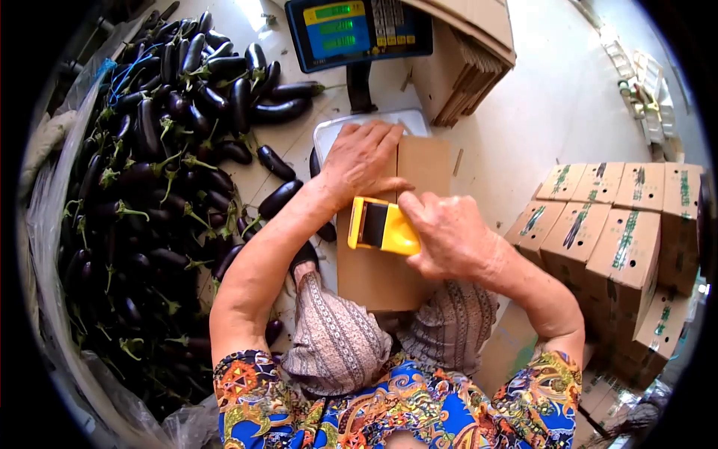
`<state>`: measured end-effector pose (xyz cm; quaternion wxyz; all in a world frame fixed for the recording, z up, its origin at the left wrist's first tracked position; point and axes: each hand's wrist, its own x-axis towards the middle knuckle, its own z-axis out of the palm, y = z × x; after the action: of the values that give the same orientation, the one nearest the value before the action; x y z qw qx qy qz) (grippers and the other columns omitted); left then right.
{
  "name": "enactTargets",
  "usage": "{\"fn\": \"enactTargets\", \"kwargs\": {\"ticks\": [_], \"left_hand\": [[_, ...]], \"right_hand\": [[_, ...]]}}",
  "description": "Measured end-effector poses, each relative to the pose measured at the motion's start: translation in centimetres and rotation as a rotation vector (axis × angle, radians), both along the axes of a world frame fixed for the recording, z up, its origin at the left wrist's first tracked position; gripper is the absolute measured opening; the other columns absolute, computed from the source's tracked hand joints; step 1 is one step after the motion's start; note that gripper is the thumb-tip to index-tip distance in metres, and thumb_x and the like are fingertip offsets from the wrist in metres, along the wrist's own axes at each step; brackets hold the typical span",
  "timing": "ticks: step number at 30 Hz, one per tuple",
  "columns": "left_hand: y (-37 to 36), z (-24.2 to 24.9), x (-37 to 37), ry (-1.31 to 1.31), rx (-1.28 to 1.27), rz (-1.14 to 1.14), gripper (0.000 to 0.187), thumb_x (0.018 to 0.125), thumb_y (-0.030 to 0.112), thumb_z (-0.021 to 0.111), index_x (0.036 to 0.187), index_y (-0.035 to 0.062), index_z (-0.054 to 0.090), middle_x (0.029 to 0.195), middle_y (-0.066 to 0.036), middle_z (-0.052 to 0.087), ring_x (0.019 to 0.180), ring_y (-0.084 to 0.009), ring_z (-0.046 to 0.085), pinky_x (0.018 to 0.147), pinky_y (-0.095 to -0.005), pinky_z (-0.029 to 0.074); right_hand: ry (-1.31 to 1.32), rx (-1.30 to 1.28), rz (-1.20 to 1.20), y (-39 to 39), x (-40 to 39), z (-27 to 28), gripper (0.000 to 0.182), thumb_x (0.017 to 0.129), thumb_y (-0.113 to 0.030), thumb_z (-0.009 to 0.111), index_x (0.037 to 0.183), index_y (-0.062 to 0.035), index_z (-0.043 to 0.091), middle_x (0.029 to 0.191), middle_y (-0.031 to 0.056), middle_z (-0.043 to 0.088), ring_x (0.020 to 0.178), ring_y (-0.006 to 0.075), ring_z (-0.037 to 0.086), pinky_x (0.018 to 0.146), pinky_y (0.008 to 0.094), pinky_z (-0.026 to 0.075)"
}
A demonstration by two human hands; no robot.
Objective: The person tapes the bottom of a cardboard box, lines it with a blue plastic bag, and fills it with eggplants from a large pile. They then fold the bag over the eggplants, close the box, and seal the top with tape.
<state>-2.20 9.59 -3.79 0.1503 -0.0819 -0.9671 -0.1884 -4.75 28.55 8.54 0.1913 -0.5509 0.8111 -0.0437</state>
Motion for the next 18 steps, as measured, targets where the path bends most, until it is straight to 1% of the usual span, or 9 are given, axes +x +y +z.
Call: {"fn": "enactTargets", "kwargs": {"ticks": [2,3,4,5,8,12,13,16,18], "left_hand": [[-0.1,-0.6,0.0,-0.030,0.004,-0.031,0.085,0.070,0.057,0.074,0.134,0.0062,0.050,0.128,-0.017,0.058,0.118,-0.0333,0.057,0.101,-0.0480,0.039],[0.0,-0.5,-0.1,-0.053,-0.002,-0.027,0.084,0.069,0.055,0.075,0.134,0.0076,0.050,0.125,-0.017,0.059,0.112,-0.0337,0.059,0.098,-0.0481,0.041],[0.1,-0.7,-0.2,0.076,-0.053,-0.005,0.077,0.069,0.055,0.075,0.124,0.0061,0.054,0.115,-0.012,0.063,0.104,-0.0288,0.061,0.089,-0.0451,0.046],[0.1,-0.7,-0.2,0.090,-0.060,-0.009,0.077,0.069,0.055,0.074,0.125,0.0063,0.054,0.115,-0.012,0.062,0.106,-0.0289,0.061,0.090,-0.0447,0.045],[0.0,-1.1,-0.1,0.108,-0.057,-0.022,0.077,0.071,0.055,0.074,0.128,0.0071,0.054,0.119,-0.012,0.061,0.111,-0.0292,0.059,0.094,-0.0437,0.044],[0.3,-1.1,-0.2,0.084,-0.079,-0.003,0.077,0.073,0.058,0.072,0.129,0.0074,0.053,0.120,-0.011,0.061,0.111,-0.0292,0.058,0.095,-0.0439,0.043],[0.5,-0.8,-0.2,0.077,-0.074,0.005,0.072,0.076,0.058,0.070,0.125,0.0079,0.055,0.115,-0.010,0.061,0.109,-0.0285,0.058,0.094,-0.0434,0.043],[0.8,-0.2,-0.4,-0.083,-0.115,0.046,0.068,0.083,0.055,0.065,0.129,0.0067,0.051,0.120,-0.012,0.059,0.112,-0.0291,0.057,0.097,-0.0418,0.041],[0.9,-0.3,-0.7,-0.085,-0.144,0.045,0.063,0.086,0.054,0.062,0.128,0.0072,0.052,0.115,-0.011,0.059,0.109,-0.0288,0.057,0.095,-0.0417,0.041]], "right_hand": [[-0.016,-0.016,-0.002,0.0,-0.2,-0.3,0.051,0.067,-0.022,0.074,0.106,0.0021,0.052,0.080,0.0208,0.066,0.071,0.0363,0.069,0.062,0.0437,0.057],[-0.017,0.038,-0.004,-0.1,0.0,-0.1,0.051,0.067,-0.022,0.074,0.106,0.0023,0.052,0.081,0.0209,0.067,0.072,0.0363,0.069,0.063,0.0436,0.058],[0.000,0.085,-0.003,-0.3,-0.1,0.1,0.051,0.067,-0.021,0.074,0.106,0.0025,0.052,0.082,0.0211,0.067,0.072,0.0362,0.069,0.063,0.0436,0.058],[0.016,0.038,0.001,-0.1,-0.1,-0.4,0.052,0.065,-0.024,0.074,0.105,-0.0019,0.050,0.080,0.0177,0.064,0.068,0.0358,0.067,0.059,0.0427,0.055],[0.006,-0.044,-0.003,0.2,-0.1,-0.7,0.052,0.065,-0.024,0.075,0.105,-0.0016,0.050,0.080,0.0183,0.064,0.069,0.0362,0.067,0.060,0.0426,0.056],[-0.015,-0.043,-0.011,0.3,-0.2,-0.7,0.052,0.065,-0.024,0.075,0.106,-0.0013,0.050,0.081,0.0187,0.064,0.070,0.0361,0.068,0.062,0.0424,0.056],[-0.014,-0.018,-0.010,0.3,-0.2,-0.7,0.052,0.066,-0.024,0.075,0.106,-0.0015,0.050,0.081,0.0187,0.064,0.071,0.0361,0.068,0.062,0.0424,0.056],[-0.023,0.036,-0.004,0.0,-0.1,0.0,0.051,0.067,-0.022,0.075,0.108,-0.0009,0.051,0.083,0.0193,0.065,0.073,0.0363,0.068,0.064,0.0429,0.056],[-0.043,0.064,-0.011,-0.1,0.1,0.5,0.049,0.069,-0.019,0.074,0.108,0.0010,0.054,0.085,0.0201,0.067,0.077,0.0367,0.069,0.067,0.0436,0.057]]}}
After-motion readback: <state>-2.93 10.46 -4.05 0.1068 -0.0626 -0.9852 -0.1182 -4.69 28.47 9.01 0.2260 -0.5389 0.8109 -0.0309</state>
